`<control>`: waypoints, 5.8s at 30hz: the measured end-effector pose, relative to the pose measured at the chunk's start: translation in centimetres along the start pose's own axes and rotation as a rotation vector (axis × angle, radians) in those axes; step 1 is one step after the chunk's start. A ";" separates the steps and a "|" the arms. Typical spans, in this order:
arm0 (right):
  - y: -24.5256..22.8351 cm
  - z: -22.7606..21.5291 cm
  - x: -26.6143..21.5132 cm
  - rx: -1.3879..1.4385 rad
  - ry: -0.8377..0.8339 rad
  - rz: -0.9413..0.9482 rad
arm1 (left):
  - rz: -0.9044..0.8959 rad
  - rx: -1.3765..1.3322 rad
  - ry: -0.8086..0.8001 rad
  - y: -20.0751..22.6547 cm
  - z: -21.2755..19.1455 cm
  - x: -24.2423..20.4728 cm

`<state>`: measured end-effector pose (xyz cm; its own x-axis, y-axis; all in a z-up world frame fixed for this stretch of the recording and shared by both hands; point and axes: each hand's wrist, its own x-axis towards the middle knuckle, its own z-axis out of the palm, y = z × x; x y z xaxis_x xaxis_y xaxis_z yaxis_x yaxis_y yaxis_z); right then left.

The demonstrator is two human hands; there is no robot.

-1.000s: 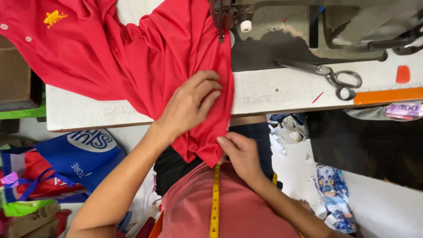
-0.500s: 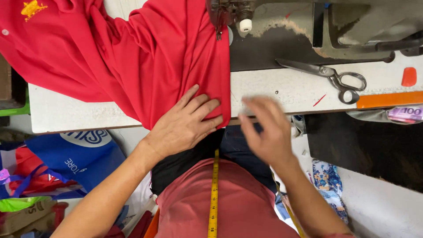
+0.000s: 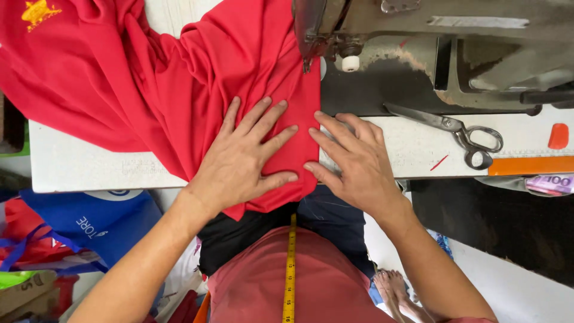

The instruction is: Measuring a red garment with a yellow tape measure and aligning it on a sewing machine table

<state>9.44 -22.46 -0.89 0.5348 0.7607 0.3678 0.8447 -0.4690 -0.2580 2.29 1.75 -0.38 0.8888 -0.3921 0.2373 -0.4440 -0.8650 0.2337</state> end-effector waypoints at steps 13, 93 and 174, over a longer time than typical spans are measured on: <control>1.7 0.1 1.7 -0.004 -0.012 -0.031 | -0.021 -0.008 -0.013 -1.5 0.3 1.5; 1.2 0.3 2.1 -0.004 -0.020 0.004 | -0.074 -0.161 0.055 0.9 0.7 1.1; -4.5 0.8 -3.7 0.261 0.202 0.035 | 0.214 -0.249 0.123 3.7 -5.4 -1.4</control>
<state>3.60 -22.79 -1.84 0.5791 0.6300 0.5175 0.8052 -0.3426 -0.4840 -1.25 0.77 5.22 0.7587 -0.5030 0.4140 -0.6467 -0.6582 0.3854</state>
